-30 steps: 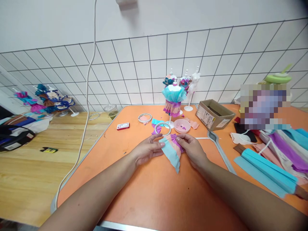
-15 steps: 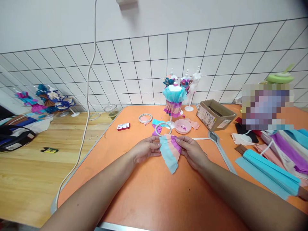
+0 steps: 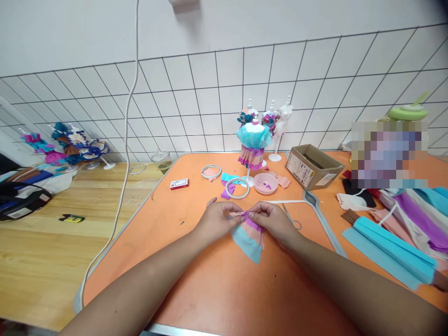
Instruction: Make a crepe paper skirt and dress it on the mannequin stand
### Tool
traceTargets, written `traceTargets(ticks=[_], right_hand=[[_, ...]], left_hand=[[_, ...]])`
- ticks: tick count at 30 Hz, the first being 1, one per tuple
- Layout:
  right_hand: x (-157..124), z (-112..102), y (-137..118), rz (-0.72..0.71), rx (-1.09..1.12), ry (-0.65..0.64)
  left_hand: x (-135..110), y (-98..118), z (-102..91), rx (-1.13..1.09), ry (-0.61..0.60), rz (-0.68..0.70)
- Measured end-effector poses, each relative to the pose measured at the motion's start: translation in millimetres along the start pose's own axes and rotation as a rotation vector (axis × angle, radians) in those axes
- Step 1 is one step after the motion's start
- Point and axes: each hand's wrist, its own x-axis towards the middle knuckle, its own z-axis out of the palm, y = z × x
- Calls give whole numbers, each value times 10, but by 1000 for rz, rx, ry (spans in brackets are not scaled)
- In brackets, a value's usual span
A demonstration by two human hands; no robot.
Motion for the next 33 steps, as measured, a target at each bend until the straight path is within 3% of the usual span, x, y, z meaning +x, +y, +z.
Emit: traceTargets(ticks=[3,6,11,19,25,28,33], right_hand=[[0,-1,-14,1,1,13],[-6,7,-41,24,-21,29],[-36,43,-51,19,-67,-33],[-34,33,11,-23,123,-206],[-58,7,6,-6,206,-287],[-46,-2,-10,-21,198,-270],[-12,13,2,-20,33,-132]], left_hand=[[24,-22,-19,-243,-136,-113],[24,-8,-44,-356,-254,-108],[5,2,-32,-126,-142,-64],[9,-13,-108,-219,-279,-114],[12,-23,-139,-201,-304,-110],[36,-45,-150,-276,-292,-136],[77,-78,-165,-393,-272,-139]])
